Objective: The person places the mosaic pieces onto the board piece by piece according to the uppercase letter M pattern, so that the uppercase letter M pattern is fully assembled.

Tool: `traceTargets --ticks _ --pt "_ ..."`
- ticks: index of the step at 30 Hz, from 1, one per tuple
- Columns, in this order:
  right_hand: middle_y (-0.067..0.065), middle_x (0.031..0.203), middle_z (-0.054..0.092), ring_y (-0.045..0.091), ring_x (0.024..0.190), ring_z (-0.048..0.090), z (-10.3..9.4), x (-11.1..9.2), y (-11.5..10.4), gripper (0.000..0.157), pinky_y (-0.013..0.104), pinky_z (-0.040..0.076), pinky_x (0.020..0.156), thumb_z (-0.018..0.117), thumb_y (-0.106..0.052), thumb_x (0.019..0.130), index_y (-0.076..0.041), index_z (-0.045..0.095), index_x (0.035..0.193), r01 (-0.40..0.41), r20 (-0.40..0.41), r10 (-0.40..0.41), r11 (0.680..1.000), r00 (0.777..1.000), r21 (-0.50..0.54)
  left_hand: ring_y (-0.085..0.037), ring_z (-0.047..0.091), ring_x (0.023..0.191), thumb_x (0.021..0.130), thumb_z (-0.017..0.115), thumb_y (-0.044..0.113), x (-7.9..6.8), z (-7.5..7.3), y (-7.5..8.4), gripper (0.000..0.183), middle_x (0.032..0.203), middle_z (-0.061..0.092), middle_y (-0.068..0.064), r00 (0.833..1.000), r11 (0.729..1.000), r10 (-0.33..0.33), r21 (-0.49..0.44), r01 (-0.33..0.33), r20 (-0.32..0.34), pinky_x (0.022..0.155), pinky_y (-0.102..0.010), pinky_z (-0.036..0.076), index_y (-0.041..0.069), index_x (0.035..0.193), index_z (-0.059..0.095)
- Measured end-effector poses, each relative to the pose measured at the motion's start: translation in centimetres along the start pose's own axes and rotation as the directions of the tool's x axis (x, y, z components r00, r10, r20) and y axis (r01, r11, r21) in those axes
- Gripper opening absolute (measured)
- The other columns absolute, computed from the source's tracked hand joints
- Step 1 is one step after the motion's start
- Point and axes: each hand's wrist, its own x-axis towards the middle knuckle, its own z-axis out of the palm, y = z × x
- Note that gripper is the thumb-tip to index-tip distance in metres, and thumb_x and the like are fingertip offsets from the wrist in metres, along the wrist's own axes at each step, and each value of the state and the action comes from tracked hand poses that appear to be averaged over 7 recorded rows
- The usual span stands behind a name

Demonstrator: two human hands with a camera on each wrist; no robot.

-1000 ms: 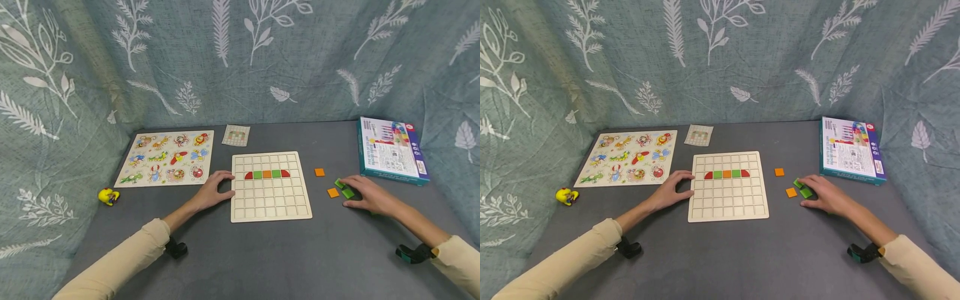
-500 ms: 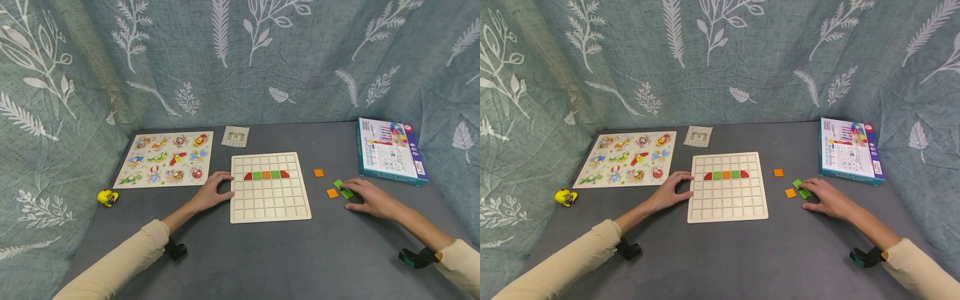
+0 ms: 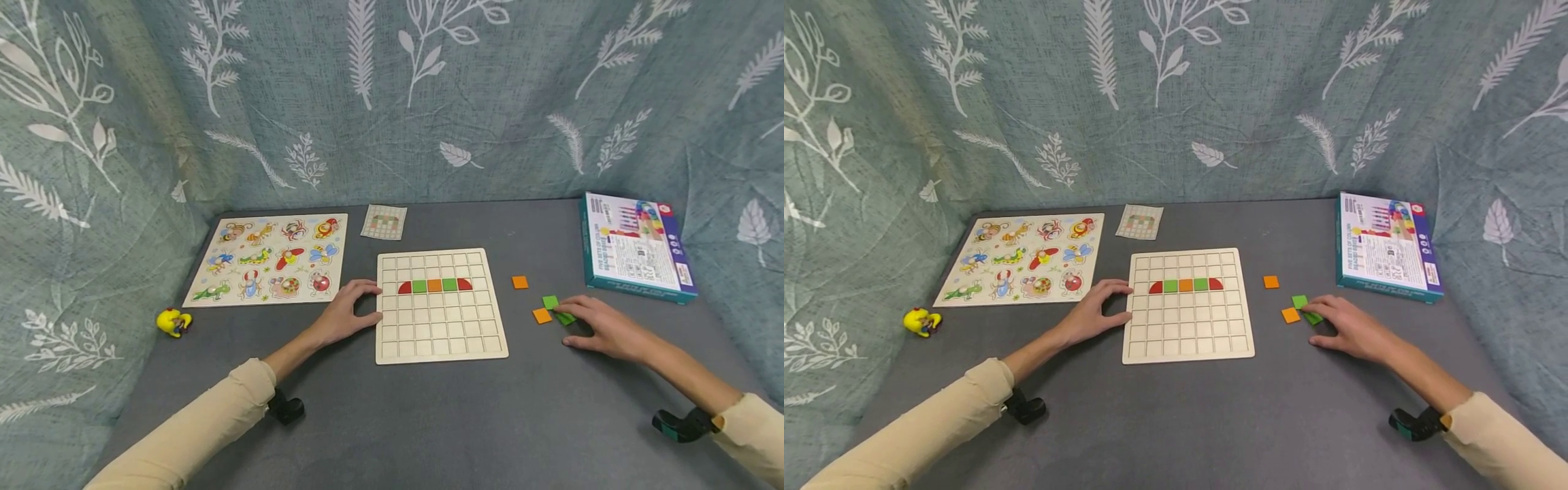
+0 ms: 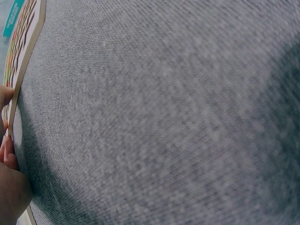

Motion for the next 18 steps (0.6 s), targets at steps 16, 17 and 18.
traceTargets --ticks 16,17,18 --pt "0.009 0.119 0.063 0.023 0.104 0.061 -0.08 0.12 -0.60 0.040 0.045 0.054 0.085 0.075 -0.015 0.083 -0.009 0.066 0.121 0.039 0.036 -0.038 0.999 0.999 -0.017 -0.032 0.043 0.134 0.086 0.073 0.022 -0.06 0.01 0.11 0.047 0.139 0.048 -0.016 1.000 1.000 0.017 -0.008 -0.017 -0.006 0.113 -0.051 0.033 0.005 0.127 0.058" --pt "0.008 0.119 0.064 0.022 0.104 0.061 -0.07 0.14 -0.63 0.040 0.044 0.054 0.085 0.075 -0.015 0.082 -0.010 0.066 0.120 0.045 0.037 -0.045 0.999 0.998 -0.017 -0.032 0.043 0.134 0.086 0.073 0.021 -0.06 0.01 0.12 0.047 0.139 0.048 -0.016 1.000 1.000 0.017 -0.009 -0.017 -0.006 0.113 -0.051 0.033 0.005 0.126 0.058" --pt "0.007 0.119 0.064 0.022 0.104 0.061 -0.07 0.16 -0.66 0.039 0.044 0.054 0.084 0.075 -0.014 0.082 -0.010 0.066 0.120 0.052 0.036 -0.051 0.999 0.998 -0.017 -0.032 0.043 0.134 0.086 0.073 0.021 -0.05 0.01 0.13 0.046 0.139 0.048 -0.016 1.000 1.000 0.017 -0.010 -0.017 -0.006 0.113 -0.051 0.033 0.005 0.126 0.058"
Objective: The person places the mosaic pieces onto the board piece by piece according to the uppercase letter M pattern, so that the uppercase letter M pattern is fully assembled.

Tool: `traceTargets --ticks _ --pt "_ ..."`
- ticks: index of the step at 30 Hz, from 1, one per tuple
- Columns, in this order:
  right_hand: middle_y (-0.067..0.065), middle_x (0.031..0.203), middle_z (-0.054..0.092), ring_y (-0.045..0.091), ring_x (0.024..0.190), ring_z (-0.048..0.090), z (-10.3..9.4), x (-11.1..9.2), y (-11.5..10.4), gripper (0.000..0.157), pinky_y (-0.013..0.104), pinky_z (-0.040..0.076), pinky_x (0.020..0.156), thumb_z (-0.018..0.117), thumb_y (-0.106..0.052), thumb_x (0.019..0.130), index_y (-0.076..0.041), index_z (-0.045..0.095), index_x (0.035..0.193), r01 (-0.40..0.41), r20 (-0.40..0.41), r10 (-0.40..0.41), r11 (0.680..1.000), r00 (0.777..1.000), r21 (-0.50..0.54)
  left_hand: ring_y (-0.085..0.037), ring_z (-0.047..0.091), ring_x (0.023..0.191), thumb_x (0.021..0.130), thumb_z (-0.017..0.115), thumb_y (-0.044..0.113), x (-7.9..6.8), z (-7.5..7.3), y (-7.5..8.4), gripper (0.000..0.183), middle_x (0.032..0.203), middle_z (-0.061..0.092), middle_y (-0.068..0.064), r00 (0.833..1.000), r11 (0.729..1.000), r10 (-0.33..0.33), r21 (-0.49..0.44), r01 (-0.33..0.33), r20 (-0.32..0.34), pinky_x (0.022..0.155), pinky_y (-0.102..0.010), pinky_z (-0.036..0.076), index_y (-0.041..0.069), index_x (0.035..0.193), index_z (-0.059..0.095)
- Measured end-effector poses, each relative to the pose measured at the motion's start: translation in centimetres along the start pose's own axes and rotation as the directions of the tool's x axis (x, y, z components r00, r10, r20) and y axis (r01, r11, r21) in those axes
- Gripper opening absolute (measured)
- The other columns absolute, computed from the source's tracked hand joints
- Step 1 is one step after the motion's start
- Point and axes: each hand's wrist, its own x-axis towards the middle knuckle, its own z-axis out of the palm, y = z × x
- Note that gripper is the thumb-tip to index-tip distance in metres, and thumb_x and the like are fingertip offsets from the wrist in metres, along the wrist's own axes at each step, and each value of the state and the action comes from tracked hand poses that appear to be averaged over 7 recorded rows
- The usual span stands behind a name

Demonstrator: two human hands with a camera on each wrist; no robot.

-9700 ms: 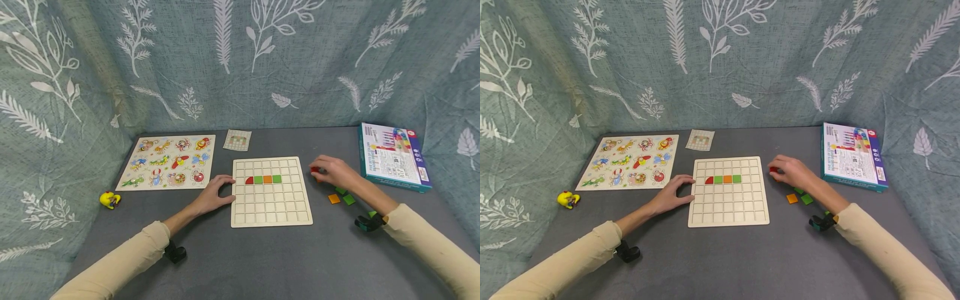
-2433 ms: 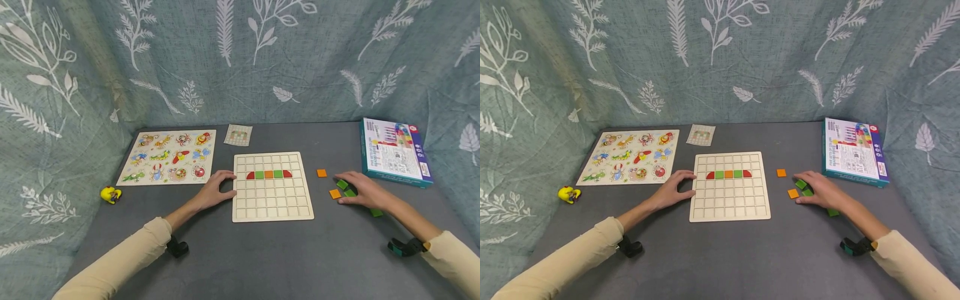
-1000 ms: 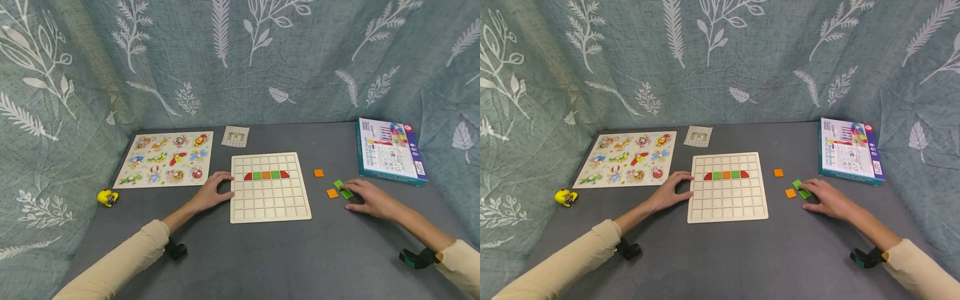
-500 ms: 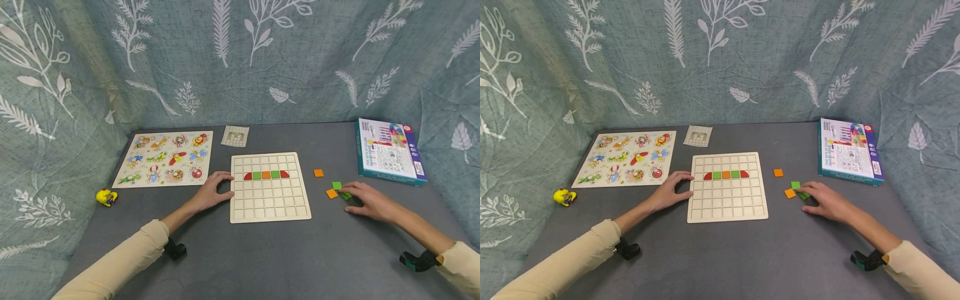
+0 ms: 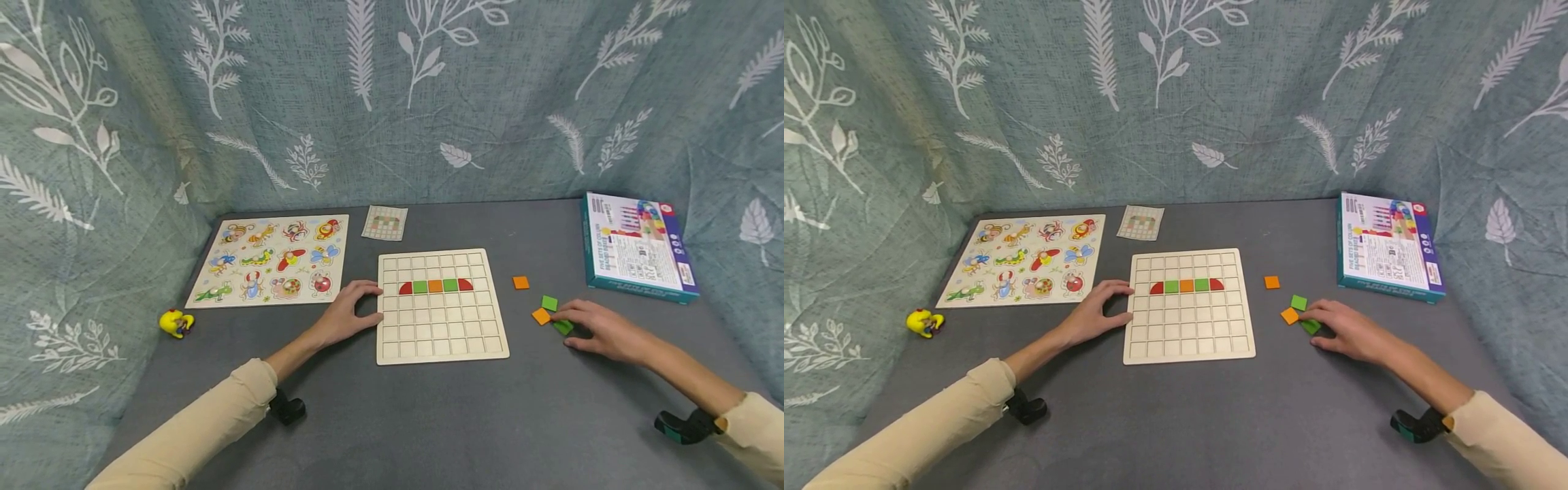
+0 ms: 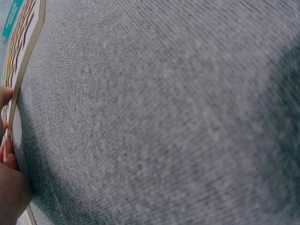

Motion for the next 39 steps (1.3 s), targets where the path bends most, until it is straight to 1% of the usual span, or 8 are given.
traceTargets --ticks 12,18,25,33,39 --pt "0.002 0.114 0.066 0.015 0.099 0.061 0.23 0.09 -0.20 0.041 0.038 0.055 0.081 0.078 -0.008 0.078 -0.012 0.067 0.118 0.092 -0.027 -0.093 0.995 0.995 -0.035 -0.032 0.043 0.134 0.086 0.073 0.022 -0.08 0.11 -0.18 0.046 0.139 0.048 -0.016 1.000 1.000 -0.005 0.004 0.005 0.000 0.114 -0.051 0.033 0.005 0.126 0.058" --pt "-0.001 0.113 0.065 0.012 0.098 0.059 0.44 0.10 -0.21 0.040 0.037 0.055 0.081 0.077 -0.009 0.079 -0.014 0.067 0.118 0.080 -0.018 -0.080 0.996 0.997 -0.034 -0.032 0.043 0.134 0.086 0.073 0.022 -0.18 0.18 -0.15 0.046 0.139 0.048 -0.016 1.000 1.000 -0.003 0.009 0.003 -0.002 0.113 -0.051 0.033 0.005 0.126 0.058" --pt "0.000 0.111 0.065 0.010 0.095 0.057 0.37 0.32 -0.20 0.038 0.035 0.055 0.079 0.076 -0.010 0.080 -0.013 0.068 0.117 0.070 -0.016 -0.071 0.997 0.997 -0.044 -0.032 0.044 0.133 0.086 0.073 0.022 -0.05 0.10 -0.08 0.046 0.139 0.049 -0.015 1.000 1.000 -0.003 0.013 0.003 -0.008 0.113 -0.051 0.033 0.005 0.126 0.058" --pt "-0.001 0.109 0.064 0.009 0.093 0.056 0.50 0.41 -0.21 0.039 0.033 0.054 0.077 0.076 -0.009 0.078 -0.013 0.069 0.116 0.098 -0.046 -0.101 0.993 0.994 -0.067 -0.032 0.043 0.134 0.086 0.073 0.022 -0.01 0.03 -0.14 0.046 0.139 0.048 -0.016 1.000 1.000 -0.001 0.009 0.001 -0.007 0.114 -0.051 0.033 0.005 0.126 0.058" --pt "0.000 0.108 0.065 0.011 0.093 0.057 -0.02 0.51 -0.25 0.038 0.033 0.055 0.075 0.077 -0.008 0.077 -0.013 0.070 0.113 0.099 -0.066 -0.105 0.991 0.992 -0.090 -0.032 0.043 0.134 0.086 0.073 0.022 0.00 0.12 -0.16 0.046 0.139 0.048 -0.015 1.000 1.000 -0.006 0.011 0.006 -0.002 0.114 -0.051 0.033 0.006 0.127 0.058"
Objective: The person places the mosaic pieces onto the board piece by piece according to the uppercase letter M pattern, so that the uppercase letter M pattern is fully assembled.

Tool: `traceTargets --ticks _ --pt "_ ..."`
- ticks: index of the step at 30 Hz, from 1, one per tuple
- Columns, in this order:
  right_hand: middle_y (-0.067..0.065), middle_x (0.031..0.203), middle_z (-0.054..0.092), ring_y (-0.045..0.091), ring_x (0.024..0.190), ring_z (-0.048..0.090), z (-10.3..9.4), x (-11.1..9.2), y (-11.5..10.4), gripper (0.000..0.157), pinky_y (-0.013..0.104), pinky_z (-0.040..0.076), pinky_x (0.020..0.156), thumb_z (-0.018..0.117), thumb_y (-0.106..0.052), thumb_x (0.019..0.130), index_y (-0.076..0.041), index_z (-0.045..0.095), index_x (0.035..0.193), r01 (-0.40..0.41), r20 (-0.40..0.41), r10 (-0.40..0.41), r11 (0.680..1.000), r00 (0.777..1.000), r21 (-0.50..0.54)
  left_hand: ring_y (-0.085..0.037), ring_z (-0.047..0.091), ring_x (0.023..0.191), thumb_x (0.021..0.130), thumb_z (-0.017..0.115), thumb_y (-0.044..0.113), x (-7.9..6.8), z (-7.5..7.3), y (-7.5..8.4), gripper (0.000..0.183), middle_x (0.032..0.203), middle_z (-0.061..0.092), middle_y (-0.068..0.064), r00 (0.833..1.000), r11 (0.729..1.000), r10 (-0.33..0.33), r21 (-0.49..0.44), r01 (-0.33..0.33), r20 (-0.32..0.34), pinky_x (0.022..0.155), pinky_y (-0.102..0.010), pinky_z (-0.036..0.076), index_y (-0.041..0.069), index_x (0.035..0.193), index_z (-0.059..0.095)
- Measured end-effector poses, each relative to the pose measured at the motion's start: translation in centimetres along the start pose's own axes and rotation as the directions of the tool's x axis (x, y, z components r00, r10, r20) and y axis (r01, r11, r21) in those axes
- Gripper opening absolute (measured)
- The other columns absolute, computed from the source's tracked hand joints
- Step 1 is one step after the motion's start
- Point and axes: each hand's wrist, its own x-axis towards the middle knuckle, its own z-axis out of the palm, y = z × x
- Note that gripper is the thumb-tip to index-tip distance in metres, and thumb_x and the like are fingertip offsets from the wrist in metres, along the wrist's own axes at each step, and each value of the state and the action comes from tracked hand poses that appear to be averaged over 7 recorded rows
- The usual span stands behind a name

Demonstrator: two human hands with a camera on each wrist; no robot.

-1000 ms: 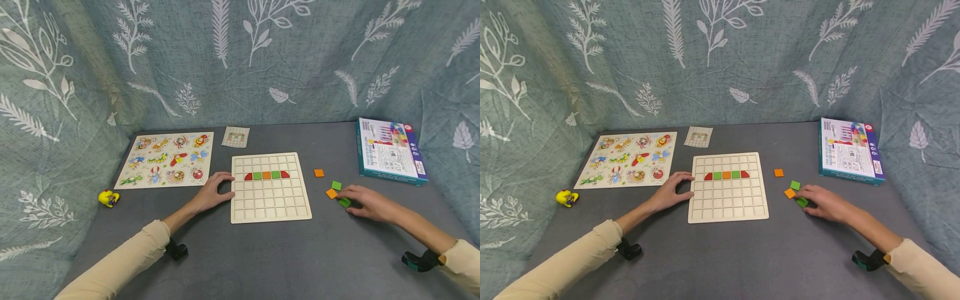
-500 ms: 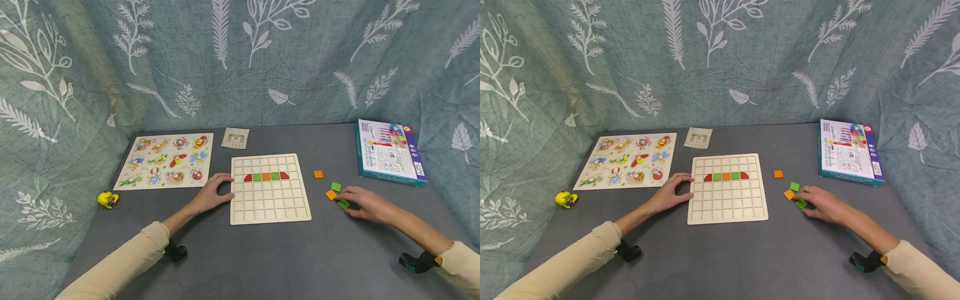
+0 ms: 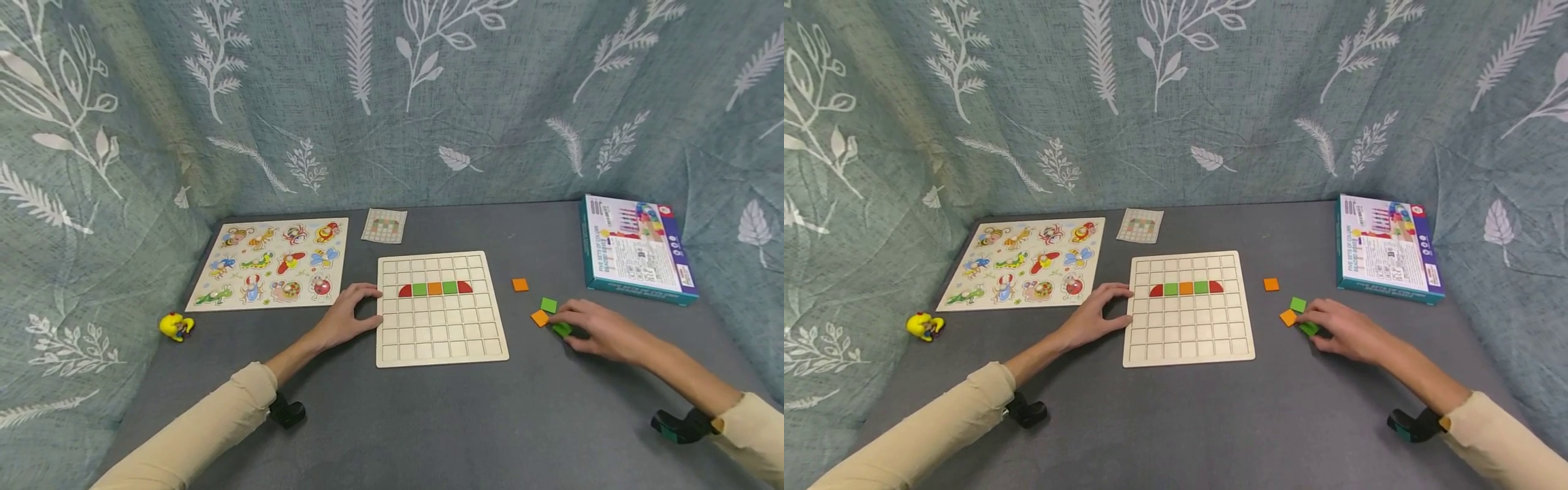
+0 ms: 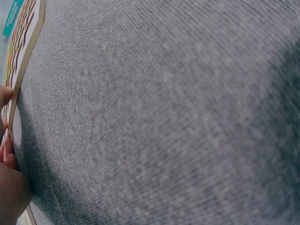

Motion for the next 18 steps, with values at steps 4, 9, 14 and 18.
traceTargets --ticks 4,9,14,18 --pt "-0.001 0.107 0.065 0.011 0.092 0.057 -0.3 0.2 0.1 0.036 0.033 0.055 0.075 0.079 -0.008 0.075 -0.013 0.071 0.110 0.020 -0.031 -0.020 1.000 0.999 -0.019 -0.032 0.043 0.133 0.086 0.073 0.022 0.0 0.0 0.0 0.046 0.139 0.048 -0.015 1.000 1.000 0.002 -0.002 -0.002 -0.003 0.113 -0.052 0.033 0.006 0.127 0.058" --pt "-0.001 0.103 0.064 0.010 0.089 0.058 -0.5 0.5 0.1 0.036 0.032 0.055 0.072 0.082 -0.009 0.071 -0.012 0.071 0.105 0.083 -0.118 -0.090 0.995 0.989 -0.056 -0.032 0.043 0.134 0.086 0.073 0.022 0.0 0.1 -0.1 0.046 0.139 0.048 -0.015 1.000 1.000 0.003 0.002 -0.003 -0.003 0.114 -0.052 0.033 0.006 0.127 0.058" --pt "-0.003 0.103 0.064 0.010 0.089 0.058 -0.6 1.0 -0.1 0.035 0.031 0.054 0.071 0.082 -0.009 0.072 -0.013 0.071 0.105 0.088 -0.143 -0.096 0.994 0.985 -0.063 -0.032 0.042 0.135 0.086 0.073 0.023 0.1 0.1 -0.1 0.047 0.140 0.048 -0.015 1.000 1.000 0.002 0.011 -0.002 -0.004 0.114 -0.051 0.032 0.006 0.127 0.058" --pt "-0.003 0.101 0.065 0.009 0.087 0.058 -0.7 1.4 -0.3 0.034 0.030 0.053 0.069 0.081 -0.011 0.073 -0.012 0.071 0.105 0.076 -0.150 -0.085 0.995 0.985 -0.066 -0.032 0.043 0.134 0.086 0.073 0.023 0.1 0.1 -0.1 0.046 0.139 0.048 -0.015 1.000 1.000 0.000 0.010 0.000 -0.003 0.114 -0.051 0.033 0.006 0.127 0.058"
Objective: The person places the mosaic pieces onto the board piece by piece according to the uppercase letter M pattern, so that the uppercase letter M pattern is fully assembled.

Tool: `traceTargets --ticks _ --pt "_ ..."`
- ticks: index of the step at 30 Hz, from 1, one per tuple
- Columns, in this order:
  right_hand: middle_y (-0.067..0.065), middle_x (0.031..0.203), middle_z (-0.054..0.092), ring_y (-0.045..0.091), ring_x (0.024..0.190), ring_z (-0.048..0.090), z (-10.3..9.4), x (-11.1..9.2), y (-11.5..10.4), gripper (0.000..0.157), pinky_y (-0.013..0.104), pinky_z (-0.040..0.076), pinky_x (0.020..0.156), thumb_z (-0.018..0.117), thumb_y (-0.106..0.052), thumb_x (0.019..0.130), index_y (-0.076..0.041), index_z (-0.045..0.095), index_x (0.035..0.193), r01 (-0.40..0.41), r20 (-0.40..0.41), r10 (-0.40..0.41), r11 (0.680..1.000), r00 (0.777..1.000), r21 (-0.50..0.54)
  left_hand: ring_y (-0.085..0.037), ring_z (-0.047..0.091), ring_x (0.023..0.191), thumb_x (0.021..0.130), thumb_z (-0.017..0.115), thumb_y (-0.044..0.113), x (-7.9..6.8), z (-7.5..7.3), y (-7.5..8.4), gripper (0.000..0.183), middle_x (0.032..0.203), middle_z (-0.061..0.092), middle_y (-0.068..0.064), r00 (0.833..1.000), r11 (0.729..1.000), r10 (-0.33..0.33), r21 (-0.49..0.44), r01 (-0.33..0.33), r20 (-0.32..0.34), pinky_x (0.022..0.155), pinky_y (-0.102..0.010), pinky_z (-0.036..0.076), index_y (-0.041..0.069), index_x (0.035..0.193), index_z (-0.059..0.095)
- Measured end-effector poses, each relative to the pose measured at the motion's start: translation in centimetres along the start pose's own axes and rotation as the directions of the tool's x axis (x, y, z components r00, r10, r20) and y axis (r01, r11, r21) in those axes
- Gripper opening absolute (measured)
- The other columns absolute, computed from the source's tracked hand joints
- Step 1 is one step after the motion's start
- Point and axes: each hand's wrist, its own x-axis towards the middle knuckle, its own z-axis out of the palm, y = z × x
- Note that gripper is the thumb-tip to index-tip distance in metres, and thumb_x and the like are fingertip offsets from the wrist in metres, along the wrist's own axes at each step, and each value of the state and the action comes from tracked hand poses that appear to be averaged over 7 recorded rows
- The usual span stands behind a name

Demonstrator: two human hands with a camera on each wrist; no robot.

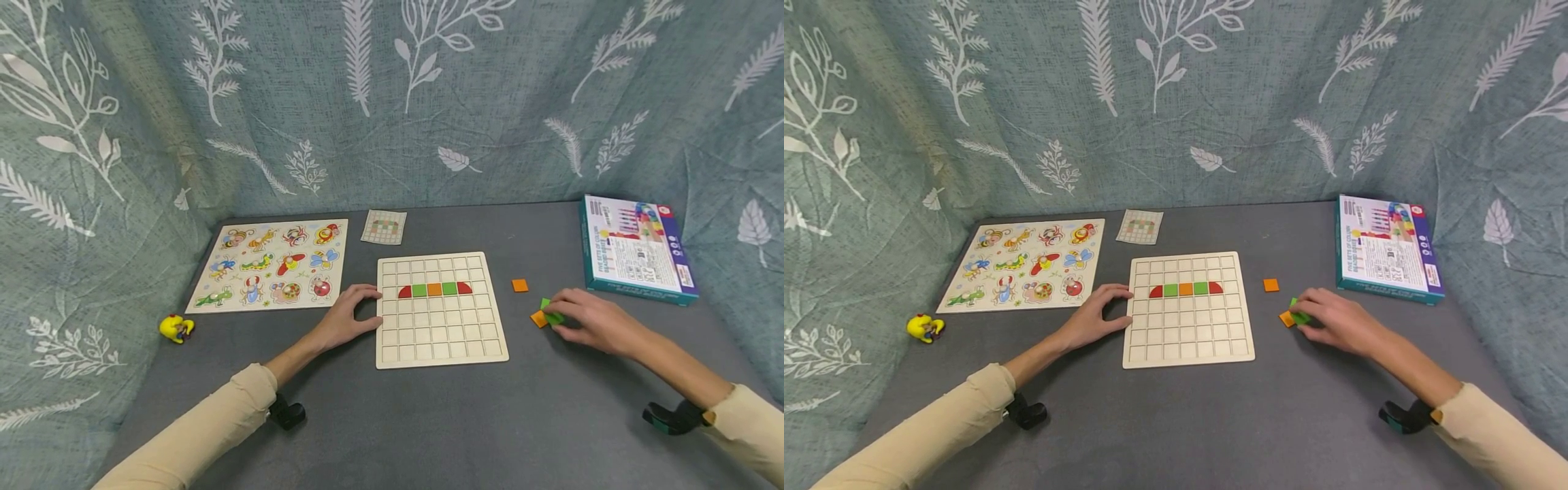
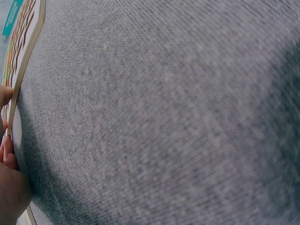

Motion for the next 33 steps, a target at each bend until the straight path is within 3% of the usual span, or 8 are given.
traceTargets --ticks 19,27,33 --pt "-0.001 0.095 0.062 0.007 0.082 0.053 0.3 0.7 -0.5 0.033 0.027 0.048 0.064 0.079 -0.012 0.075 -0.008 0.072 0.107 -0.047 -0.060 0.045 0.998 0.997 -0.032 -0.032 0.043 0.135 0.086 0.073 0.022 -0.1 0.1 0.2 0.047 0.140 0.047 -0.015 1.000 1.000 -0.017 -0.004 0.017 0.003 0.114 -0.051 0.033 0.006 0.127 0.058" --pt "-0.001 0.095 0.062 0.007 0.082 0.052 0.2 1.3 -0.5 0.034 0.025 0.047 0.063 0.080 -0.012 0.073 -0.008 0.072 0.106 -0.023 -0.108 0.019 0.999 0.994 -0.036 -0.032 0.042 0.135 0.086 0.073 0.023 -0.1 0.0 0.2 0.047 0.140 0.047 -0.015 1.000 1.000 -0.016 -0.002 0.016 0.004 0.114 -0.052 0.033 0.006 0.127 0.058" --pt "-0.001 0.094 0.062 0.006 0.081 0.052 0.3 2.0 -0.6 0.034 0.026 0.047 0.064 0.081 -0.015 0.075 -0.009 0.072 0.106 -0.029 -0.096 0.025 0.999 0.995 -0.040 -0.032 0.043 0.134 0.086 0.073 0.022 -0.1 0.0 0.1 0.046 0.140 0.048 -0.015 1.000 1.000 -0.003 0.006 0.003 -0.004 0.113 -0.053 0.034 0.006 0.127 0.058"
